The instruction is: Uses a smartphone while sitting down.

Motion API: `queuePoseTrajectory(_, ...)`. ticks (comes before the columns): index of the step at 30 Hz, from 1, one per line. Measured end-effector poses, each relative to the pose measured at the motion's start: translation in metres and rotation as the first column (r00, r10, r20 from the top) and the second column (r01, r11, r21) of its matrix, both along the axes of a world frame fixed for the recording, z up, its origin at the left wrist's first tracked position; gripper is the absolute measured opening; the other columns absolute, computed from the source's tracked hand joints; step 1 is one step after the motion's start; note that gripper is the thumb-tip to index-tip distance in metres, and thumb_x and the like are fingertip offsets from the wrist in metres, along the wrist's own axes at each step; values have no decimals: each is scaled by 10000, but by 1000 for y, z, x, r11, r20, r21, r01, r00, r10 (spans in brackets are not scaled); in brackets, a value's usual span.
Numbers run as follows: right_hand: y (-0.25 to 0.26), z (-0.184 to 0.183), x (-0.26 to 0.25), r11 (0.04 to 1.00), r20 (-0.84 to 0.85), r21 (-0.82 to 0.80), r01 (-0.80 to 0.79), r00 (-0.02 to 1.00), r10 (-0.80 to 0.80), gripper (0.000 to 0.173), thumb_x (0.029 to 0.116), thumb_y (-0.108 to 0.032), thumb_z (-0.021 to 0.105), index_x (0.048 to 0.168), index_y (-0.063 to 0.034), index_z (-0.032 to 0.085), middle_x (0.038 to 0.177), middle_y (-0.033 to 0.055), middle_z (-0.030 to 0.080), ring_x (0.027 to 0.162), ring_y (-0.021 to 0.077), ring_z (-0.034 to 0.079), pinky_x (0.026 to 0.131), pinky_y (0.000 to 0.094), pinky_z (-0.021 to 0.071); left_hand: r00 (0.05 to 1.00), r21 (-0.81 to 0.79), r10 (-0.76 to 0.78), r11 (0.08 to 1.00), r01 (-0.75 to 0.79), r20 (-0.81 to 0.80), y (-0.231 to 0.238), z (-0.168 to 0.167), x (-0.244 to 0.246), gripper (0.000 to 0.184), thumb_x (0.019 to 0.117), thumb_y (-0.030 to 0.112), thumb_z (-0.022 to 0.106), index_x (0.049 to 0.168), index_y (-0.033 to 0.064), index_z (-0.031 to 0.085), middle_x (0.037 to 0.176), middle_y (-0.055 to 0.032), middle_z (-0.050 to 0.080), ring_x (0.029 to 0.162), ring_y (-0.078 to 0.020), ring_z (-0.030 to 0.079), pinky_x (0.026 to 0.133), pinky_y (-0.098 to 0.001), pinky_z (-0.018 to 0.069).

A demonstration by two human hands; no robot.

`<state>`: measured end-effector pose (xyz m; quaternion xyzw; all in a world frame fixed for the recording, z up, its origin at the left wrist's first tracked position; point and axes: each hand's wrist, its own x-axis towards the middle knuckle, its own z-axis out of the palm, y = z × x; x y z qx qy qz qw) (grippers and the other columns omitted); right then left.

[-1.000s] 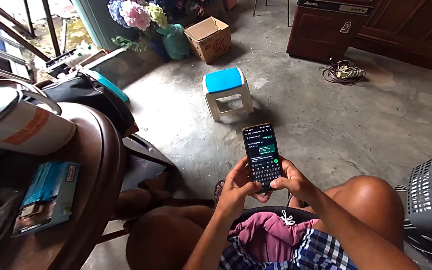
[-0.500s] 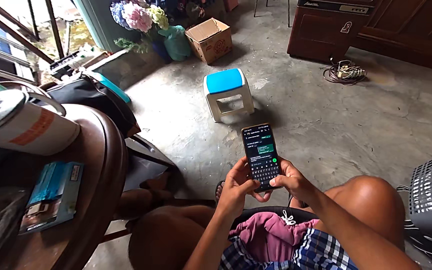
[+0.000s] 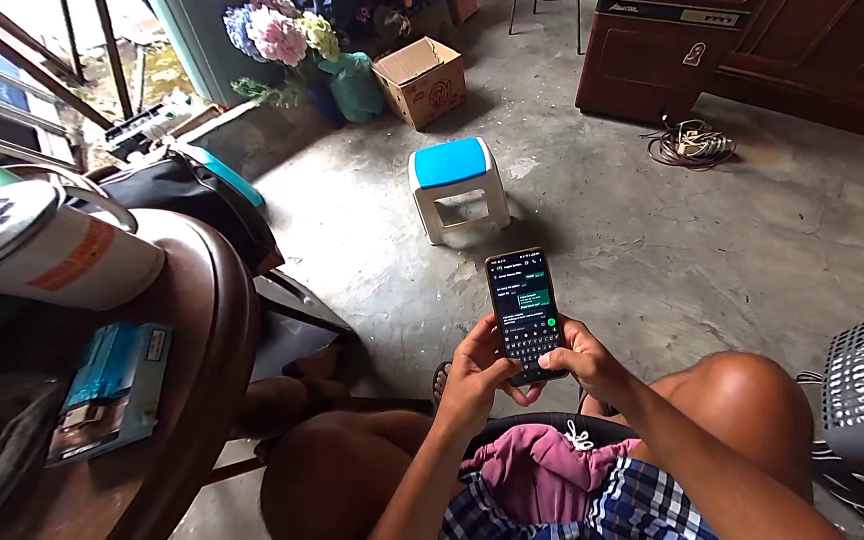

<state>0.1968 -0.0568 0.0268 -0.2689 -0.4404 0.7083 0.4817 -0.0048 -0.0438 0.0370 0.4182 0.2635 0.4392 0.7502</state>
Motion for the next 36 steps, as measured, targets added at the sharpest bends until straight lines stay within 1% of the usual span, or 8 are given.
queuePoseTrajectory(6,-1,2,-2,1000,6,-12,-2,1000,2,424,904,66,467,1324,12,465,1143,116,718,936,239,756,722,424,667,999,-5,10,1000,-10,-33,-1,1,0,535,894,-119,514,1414,-20,431,1229,-217,670,873,-273,749,509,-347,614)
queuePoseTrajectory(12,-2,2,-2,1000,9,-16,-9,1000,9,442,898,78,473,1335,10,456,1157,116,713,945,243,756,728,426,668,999,-3,13,1000,-13,-37,0,0,0,525,894,-117,513,1405,-25,436,1214,-220,673,857,-269,750,498,-339,608)
queuePoseTrajectory(16,-2,2,-2,999,-1,-12,-32,999,32,515,862,92,487,1367,15,420,1191,130,699,981,268,750,740,455,668,999,-14,17,1000,-18,-47,0,1,0,527,894,-112,515,1408,-24,436,1212,-222,675,846,-264,750,490,-334,604)
queuePoseTrajectory(22,-3,2,-1,999,6,0,-48,999,48,592,797,134,486,1369,1,414,1218,128,694,1008,271,746,733,455,668,999,-20,11,1000,-12,-37,0,1,0,519,898,-118,504,1404,-24,440,1219,-230,672,858,-277,752,476,-342,601)
queuePoseTrajectory(25,-3,3,-2,999,4,-12,-43,999,43,586,801,138,475,1367,5,414,1215,134,695,1002,274,748,736,457,668,999,-21,8,1000,-9,-34,0,1,-1,511,898,-114,504,1397,-22,440,1213,-229,673,843,-276,752,468,-341,598)
queuePoseTrajectory(29,-2,1,-1,999,-6,-13,-53,999,53,575,805,100,494,1365,-1,413,1217,131,691,1010,272,743,750,463,664,999,-27,10,1000,-11,-38,-1,3,0,508,895,-111,499,1391,-21,439,1207,-221,677,825,-260,753,463,-327,594)
queuePoseTrajectory(32,-3,0,-1,999,-3,-15,-44,999,44,558,823,80,508,1368,6,419,1218,143,685,1019,287,739,770,480,662,1000,-26,5,1000,-5,-30,-1,0,-1,529,887,-109,495,1405,-23,429,1213,-226,669,820,-263,747,463,-331,591)
queuePoseTrajectory(36,-3,2,-2,1000,17,-20,-16,1000,16,500,852,74,494,1347,14,447,1188,146,697,998,272,743,783,463,661,999,-35,14,999,-16,-50,-1,1,-1,528,885,-96,486,1404,-15,440,1202,-223,673,805,-265,744,458,-337,589)
